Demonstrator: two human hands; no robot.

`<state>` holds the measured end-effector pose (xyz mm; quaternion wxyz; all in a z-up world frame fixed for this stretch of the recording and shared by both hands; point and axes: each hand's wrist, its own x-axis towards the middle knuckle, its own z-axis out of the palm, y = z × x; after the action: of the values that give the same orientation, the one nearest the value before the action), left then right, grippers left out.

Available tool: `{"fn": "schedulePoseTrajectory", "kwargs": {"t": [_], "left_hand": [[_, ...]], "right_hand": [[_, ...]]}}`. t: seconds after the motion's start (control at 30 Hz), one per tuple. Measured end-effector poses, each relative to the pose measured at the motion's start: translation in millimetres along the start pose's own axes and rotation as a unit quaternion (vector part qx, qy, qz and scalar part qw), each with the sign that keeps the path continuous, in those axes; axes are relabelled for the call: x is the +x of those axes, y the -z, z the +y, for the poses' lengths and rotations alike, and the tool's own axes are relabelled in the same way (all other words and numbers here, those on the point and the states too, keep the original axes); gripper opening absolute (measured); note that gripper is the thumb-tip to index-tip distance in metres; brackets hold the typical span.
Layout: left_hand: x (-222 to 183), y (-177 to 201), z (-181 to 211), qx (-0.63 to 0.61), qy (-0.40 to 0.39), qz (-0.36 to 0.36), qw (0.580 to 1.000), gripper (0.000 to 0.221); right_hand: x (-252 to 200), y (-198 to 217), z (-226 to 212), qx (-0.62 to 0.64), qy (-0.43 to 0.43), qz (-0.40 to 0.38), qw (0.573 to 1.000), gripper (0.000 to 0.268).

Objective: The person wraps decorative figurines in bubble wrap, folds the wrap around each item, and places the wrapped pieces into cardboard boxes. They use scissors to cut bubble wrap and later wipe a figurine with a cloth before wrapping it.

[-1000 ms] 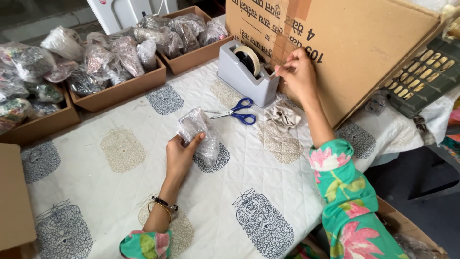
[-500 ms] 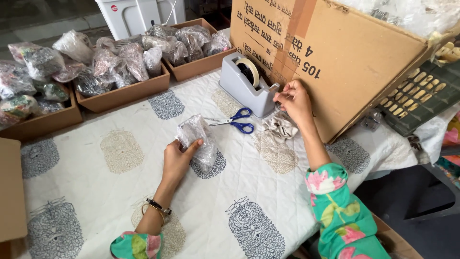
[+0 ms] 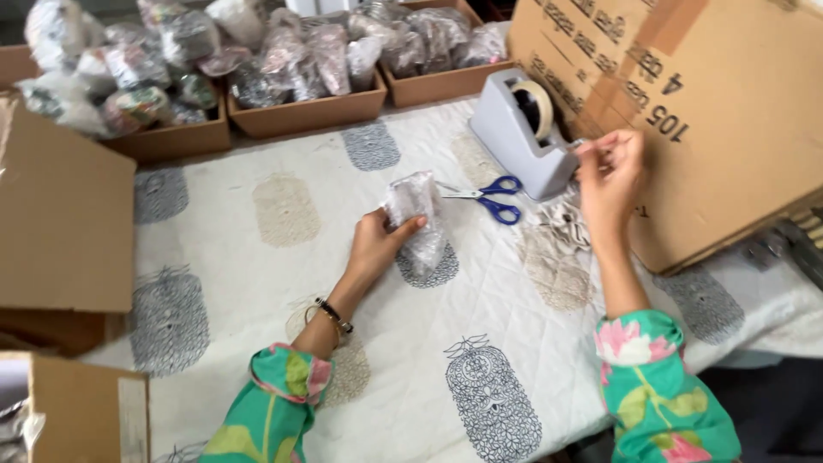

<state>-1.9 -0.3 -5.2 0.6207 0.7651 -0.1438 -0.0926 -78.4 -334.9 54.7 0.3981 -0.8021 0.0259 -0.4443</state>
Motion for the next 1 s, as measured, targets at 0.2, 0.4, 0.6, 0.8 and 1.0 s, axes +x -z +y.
{"fn": "schedulePoseTrajectory", "kwargs": {"t": [0.2,0.4,0.6,0.8,1.0], "left_hand": [[1.0,0.8,-0.4,-0.004,-0.014,0.005,1.0,0.047],[-3.0,5.3,11.5,0.023,-0.002,0.0,1.0,0.047],[-1.5,4.4,6.4,-0.012,-0.022,-0.013,1.0,0.051],[-2.9,4.2,9.7,0.0,-0.009,-0.02,1.0,0.05],[-1.9,5.8,5.9,-0.021,-0.015,-0.039,0.999,0.051]], "right_hand": [[-69.0,-86.3,-50.6,0.316,-0.099,-0.216,0.919,0.023],[-84.6,-100.1,-58.1,0.211,-0.133,-0.281,0.927,0.022],[-86.7,-104.0,-60.4,0.153,-0.074,-0.291,0.942,0.023],[-83.6,-108.9,-54.7,0.105,-0.07,-0.28,0.952,0.027],[-79.1,-110.0,-56.2,0.102,-0.078,-0.294,0.947,0.028]]}}
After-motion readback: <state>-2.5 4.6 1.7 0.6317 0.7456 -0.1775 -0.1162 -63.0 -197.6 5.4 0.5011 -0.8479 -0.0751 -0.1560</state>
